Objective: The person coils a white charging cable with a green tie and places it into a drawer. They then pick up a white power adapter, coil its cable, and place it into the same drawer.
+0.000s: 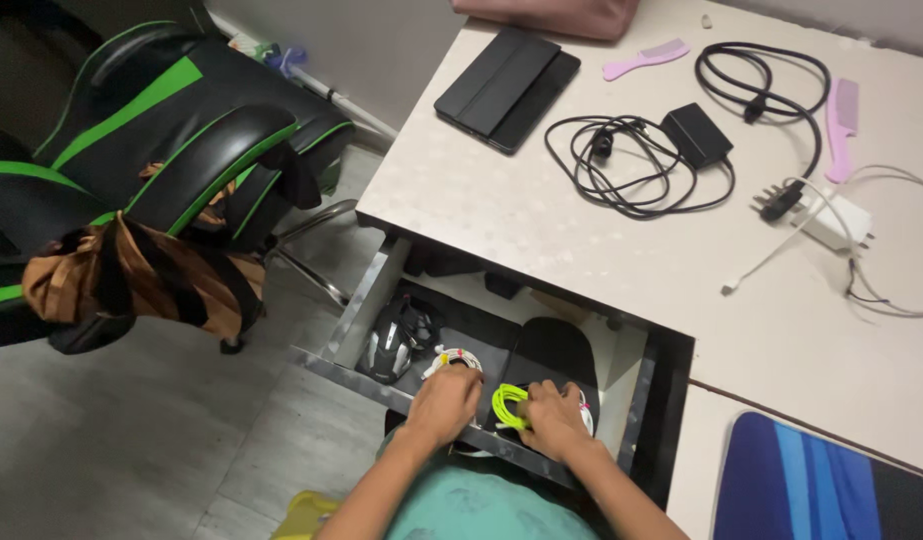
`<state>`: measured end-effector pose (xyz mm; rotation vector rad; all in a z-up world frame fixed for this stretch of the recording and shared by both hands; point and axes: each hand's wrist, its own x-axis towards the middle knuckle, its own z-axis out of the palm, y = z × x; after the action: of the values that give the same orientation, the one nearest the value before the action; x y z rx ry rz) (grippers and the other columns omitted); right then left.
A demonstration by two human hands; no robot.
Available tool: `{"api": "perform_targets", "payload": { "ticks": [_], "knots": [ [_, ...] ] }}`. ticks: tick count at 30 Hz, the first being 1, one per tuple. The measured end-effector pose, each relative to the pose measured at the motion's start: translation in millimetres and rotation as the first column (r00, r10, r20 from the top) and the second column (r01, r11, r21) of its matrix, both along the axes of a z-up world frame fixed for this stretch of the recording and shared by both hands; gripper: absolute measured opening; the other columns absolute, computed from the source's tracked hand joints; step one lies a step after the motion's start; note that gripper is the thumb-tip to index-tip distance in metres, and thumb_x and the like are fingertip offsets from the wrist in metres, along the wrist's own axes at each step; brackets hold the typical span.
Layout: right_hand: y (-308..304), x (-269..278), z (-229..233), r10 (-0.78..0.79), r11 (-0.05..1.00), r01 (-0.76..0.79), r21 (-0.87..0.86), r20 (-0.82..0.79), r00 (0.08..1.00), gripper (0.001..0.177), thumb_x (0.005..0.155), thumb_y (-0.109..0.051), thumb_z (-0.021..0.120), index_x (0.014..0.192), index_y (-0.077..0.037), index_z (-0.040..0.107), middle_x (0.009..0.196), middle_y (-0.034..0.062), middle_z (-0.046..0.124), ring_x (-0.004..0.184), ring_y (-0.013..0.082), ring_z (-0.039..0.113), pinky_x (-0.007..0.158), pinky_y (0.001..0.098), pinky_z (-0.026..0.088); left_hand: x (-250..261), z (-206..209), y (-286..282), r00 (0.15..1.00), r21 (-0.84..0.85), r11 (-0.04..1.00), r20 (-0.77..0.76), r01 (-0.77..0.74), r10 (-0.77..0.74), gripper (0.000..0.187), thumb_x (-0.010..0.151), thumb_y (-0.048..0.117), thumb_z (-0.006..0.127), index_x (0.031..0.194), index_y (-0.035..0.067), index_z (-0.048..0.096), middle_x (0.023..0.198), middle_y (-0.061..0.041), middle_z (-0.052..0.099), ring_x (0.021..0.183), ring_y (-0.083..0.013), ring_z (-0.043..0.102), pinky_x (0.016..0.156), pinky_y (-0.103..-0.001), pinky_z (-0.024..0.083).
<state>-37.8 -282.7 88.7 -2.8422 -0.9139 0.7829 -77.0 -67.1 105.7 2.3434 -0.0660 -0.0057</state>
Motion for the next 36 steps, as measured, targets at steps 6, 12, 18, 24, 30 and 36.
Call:
{"api": "perform_targets", "payload": {
  "ticks": [6,12,18,24,30,36],
  "knots": [
    [-15.9,15.6,32.9,-0.346,0.726,0.520,0.450,-0.416,0.841,0.030,0.076,-0.025,0.073,0.103,-0.011,0.075,0.106,0.0047,0.070,0.099,0.0162,0.065,0.090,0.0394,0.048,24.2,-11.4,1.1,0.976,-0.395,0.894,-0.122,-0.213,0.179,0.033,0.093,0.024,0.057,0.114,0.006,0.074,0.109,-0.015,0.073,0.097,-0.0289,0.072,0.088,-0.038,0.056],
    [-2.2,26.4,64.6,-0.148,0.281,0.861,0.424,-0.867,0.475,0.030,0.090,-0.024,0.057,0.108,-0.005,0.071,0.100,0.0063,0.075,0.092,0.0147,0.069,0.088,0.0326,0.054,56.9,-7.5,-5.6,0.916,-0.840,0.470,-0.374,-0.270,-0.142,0.072,0.104,0.060,0.022,0.137,0.008,0.060,0.118,-0.004,0.075,0.114,-0.0126,0.068,0.103,-0.028,0.049],
    [14.8,29.2,55.8,-0.169,0.155,0.910,0.384,-0.897,0.408,0.032,0.096,-0.027,0.055,0.114,-0.002,0.064,0.092,0.0073,0.073,0.085,0.0177,0.070,0.082,0.0360,0.057,54.0,-9.8,8.2,0.835,-0.801,0.502,-0.493,-0.326,-0.245,0.065,0.106,0.054,0.038,0.130,0.000,0.064,0.107,-0.008,0.073,0.093,-0.0168,0.068,0.086,-0.033,0.057],
    [40.1,34.0,10.1,-0.350,0.085,0.948,0.306,-0.882,0.316,0.031,0.092,-0.017,0.060,0.122,-0.009,0.062,0.095,0.0035,0.073,0.086,0.0146,0.070,0.074,0.0314,0.054,47.2,-34.2,40.4,0.912,-0.589,0.767,-0.409,-0.255,-0.011,0.038,0.093,0.015,0.064,0.129,0.005,0.069,0.102,-0.004,0.076,0.086,-0.0123,0.071,0.077,-0.029,0.057],
    [59.0,37.3,-61.5,-0.386,0.105,0.932,0.346,-0.850,0.359,0.038,0.088,-0.003,0.067,0.125,-0.004,0.059,0.101,0.0081,0.071,0.090,0.0163,0.072,0.078,0.0309,0.060,52.2,-50.9,60.8,0.915,-0.265,0.937,-0.387,-0.227,0.112,0.034,0.083,0.016,0.068,0.115,0.005,0.075,0.092,-0.014,0.079,0.078,-0.0212,0.077,0.074,-0.034,0.059],
    [78.8,35.0,-66.0,-0.500,0.230,0.889,0.397,-0.735,0.458,0.039,0.088,0.001,0.067,0.127,-0.003,0.065,0.105,0.0091,0.068,0.090,0.0180,0.069,0.074,0.0302,0.060,55.4,-91.7,68.4,0.934,-0.090,0.957,-0.261,-0.275,0.243,0.034,0.080,0.014,0.069,0.112,0.006,0.076,0.103,-0.021,0.075,0.101,-0.0355,0.072,0.093,-0.042,0.055]
  ]
}}
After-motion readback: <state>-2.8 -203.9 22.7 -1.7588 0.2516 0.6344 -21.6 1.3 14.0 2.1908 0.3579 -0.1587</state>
